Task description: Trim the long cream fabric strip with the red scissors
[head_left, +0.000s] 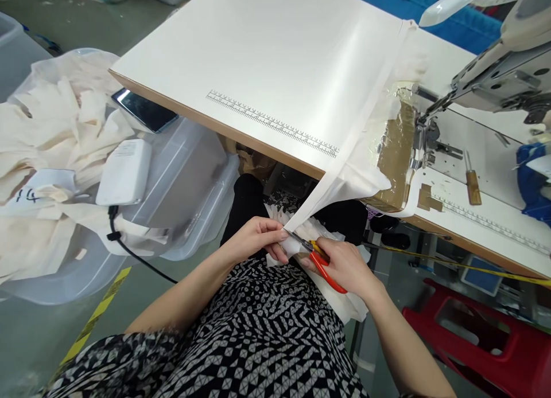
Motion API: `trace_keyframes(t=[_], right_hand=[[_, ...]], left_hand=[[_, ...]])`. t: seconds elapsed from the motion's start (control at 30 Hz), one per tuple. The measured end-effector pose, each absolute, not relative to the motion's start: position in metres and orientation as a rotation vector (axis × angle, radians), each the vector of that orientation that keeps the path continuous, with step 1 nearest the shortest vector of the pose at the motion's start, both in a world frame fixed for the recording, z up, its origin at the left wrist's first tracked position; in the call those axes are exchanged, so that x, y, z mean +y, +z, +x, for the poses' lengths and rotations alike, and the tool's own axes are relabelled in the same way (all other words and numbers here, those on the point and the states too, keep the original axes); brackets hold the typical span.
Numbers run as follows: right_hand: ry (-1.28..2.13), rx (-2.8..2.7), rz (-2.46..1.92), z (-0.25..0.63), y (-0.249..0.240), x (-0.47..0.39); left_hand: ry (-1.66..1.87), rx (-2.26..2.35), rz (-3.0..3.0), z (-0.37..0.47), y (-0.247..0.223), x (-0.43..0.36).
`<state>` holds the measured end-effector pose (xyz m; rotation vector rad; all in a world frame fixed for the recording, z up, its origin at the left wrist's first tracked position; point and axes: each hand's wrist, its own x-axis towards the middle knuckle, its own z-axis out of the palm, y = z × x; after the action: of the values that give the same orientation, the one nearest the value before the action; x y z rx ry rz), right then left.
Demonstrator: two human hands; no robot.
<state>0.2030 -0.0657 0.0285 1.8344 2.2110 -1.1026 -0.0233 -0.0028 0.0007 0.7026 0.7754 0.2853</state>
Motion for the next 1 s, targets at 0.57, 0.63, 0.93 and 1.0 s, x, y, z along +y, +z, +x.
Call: trace_keyframes(t=[0.57, 0.63, 0.93, 1.0], right_hand=[[-1.362, 2.153, 2.130, 0.223, 0.019, -0.090], [-1.431, 2.140, 2.183, 0.223, 0.021, -0.096], [-1.541, 2.093, 2.273, 0.222, 0.031, -0.104], [-1.592, 2.063, 2.262, 0.226, 0.030, -0.108]], left_hand=[[0.360, 1.059, 1.483, -0.026, -0.011, 0.017], [0.572, 1.143, 1.741, -0.017, -0.011, 0.026], [0.686, 1.164, 1.361, 0.006, -0.042, 0.031], [0.579, 1.416, 1.252, -0.022, -0.062, 0.024]])
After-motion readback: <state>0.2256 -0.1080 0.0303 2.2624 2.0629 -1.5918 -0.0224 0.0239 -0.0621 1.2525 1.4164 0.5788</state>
